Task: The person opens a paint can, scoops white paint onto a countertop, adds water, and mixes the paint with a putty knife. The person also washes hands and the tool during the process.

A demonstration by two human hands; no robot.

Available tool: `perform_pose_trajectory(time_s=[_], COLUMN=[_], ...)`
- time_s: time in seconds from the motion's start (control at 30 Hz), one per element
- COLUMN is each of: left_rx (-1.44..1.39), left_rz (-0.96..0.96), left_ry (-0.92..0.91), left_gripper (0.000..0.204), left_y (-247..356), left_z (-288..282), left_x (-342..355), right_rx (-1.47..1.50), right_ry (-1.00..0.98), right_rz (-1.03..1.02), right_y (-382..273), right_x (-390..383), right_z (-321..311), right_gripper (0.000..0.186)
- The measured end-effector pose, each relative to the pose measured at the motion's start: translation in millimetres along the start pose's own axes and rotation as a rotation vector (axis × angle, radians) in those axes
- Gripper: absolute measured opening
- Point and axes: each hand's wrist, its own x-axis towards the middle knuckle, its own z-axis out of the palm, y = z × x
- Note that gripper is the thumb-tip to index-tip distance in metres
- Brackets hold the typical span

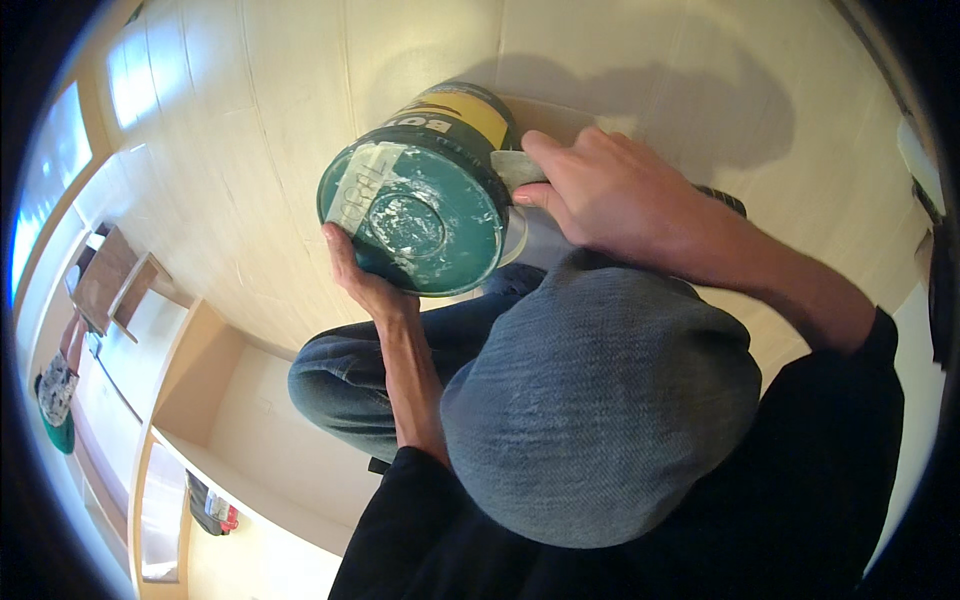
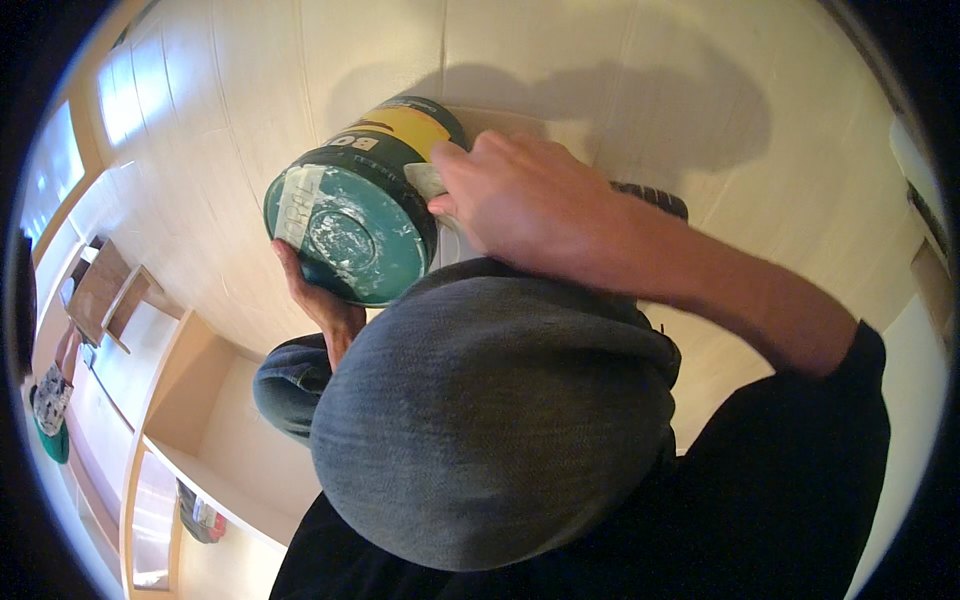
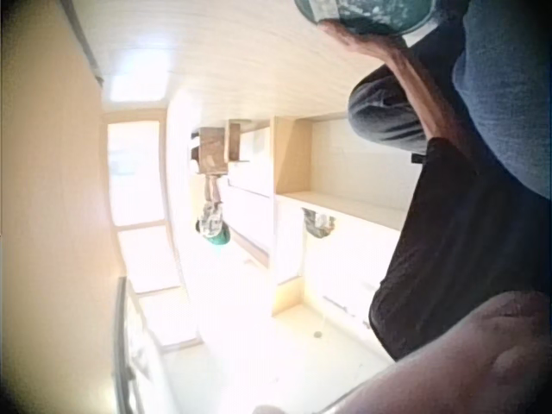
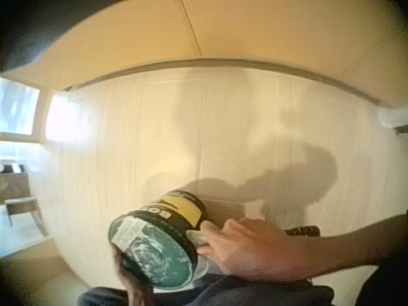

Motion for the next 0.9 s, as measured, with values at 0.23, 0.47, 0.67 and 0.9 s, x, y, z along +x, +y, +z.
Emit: perform_pose_trajectory(time_s=[0.23, 0.47, 0.67, 0.9], left_rx=[0.01, -0.083, -0.111, -0.028], left_rz=[0.04, -0.03, -0.049, 0.042], left_ry=[0.063, 0.194, 0.301, 0.248], left_gripper=[0.052, 0.06, 0.064, 0.064], left_y=[-7.5, -21.3, -29.3, -27.1], left_z=[2.3, 7.8, 21.0, 20.2], left_x=[-8.8, -21.0, -41.9, -32.5], right_rx=[-0.136, -0.394, -0.265, 0.182], right_ry=[0.044, 0.209, 0.24, -0.036], right_rz=[0.03, 0.029, 0.078, -0.175], right_y=[-10.1, -28.5, -24.0, 48.2], right_x=[-6.5, 2.3, 3.9, 44.7], right_z=[-4.3, 11.4, 18.6, 3.0], right_gripper=[0.035, 0.029, 0.035, 0.057])
